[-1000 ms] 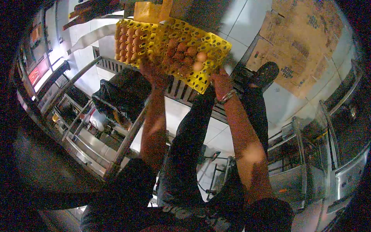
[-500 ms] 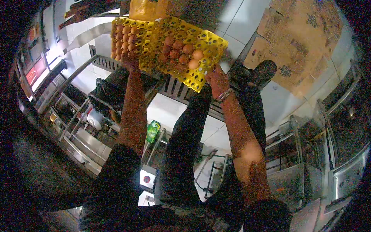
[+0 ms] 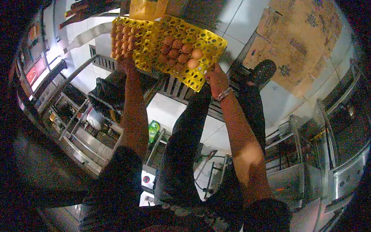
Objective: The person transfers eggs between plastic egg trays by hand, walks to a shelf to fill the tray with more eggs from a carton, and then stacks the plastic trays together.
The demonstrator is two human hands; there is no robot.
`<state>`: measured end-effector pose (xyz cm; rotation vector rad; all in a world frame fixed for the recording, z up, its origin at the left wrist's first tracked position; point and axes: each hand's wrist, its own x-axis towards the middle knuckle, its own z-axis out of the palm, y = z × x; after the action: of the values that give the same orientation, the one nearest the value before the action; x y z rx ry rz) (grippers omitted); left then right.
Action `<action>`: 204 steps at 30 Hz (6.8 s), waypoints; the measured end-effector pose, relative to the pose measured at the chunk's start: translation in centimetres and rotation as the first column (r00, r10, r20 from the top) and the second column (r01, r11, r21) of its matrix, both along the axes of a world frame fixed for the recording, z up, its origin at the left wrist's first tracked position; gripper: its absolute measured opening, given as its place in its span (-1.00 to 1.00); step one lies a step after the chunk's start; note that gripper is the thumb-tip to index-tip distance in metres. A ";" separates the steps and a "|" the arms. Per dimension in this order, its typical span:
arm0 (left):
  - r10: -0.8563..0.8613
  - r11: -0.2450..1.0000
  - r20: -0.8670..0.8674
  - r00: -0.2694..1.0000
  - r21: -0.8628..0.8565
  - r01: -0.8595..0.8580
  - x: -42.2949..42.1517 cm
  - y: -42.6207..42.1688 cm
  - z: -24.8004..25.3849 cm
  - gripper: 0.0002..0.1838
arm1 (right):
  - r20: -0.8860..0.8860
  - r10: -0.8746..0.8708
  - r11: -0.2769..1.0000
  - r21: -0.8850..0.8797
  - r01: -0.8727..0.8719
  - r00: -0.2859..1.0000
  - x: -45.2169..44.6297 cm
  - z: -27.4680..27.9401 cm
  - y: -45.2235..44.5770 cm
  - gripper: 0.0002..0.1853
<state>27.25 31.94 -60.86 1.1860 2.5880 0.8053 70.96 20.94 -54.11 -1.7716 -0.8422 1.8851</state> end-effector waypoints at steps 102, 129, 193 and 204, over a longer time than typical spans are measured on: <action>-0.551 0.662 0.263 0.792 -0.441 0.606 24.6 4.2 6.2 -0.61 | -0.043 -0.014 0.984 0.177 0.022 0.999 -1.5 -4.1 -1.9 -0.42; -0.670 0.741 -0.307 0.676 -0.316 0.592 4.0 11.3 -1.3 -0.69 | -0.180 -0.073 0.991 0.097 0.092 0.981 -1.1 -2.2 -0.9 -0.44; -0.274 0.858 0.544 0.793 -0.235 0.457 15.9 -1.9 2.1 -0.37 | 0.491 -0.023 0.992 0.121 -0.042 0.871 0.7 -3.5 -0.1 -0.71; -0.225 0.761 0.588 0.777 -0.391 0.517 28.6 1.7 22.1 -0.49 | 0.558 -0.101 0.986 0.165 0.009 0.824 15.7 12.7 -0.1 -0.73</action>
<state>55.85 33.62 -38.80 1.0801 1.8397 0.2163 86.71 20.87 -41.43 -2.2592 -1.0860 1.2088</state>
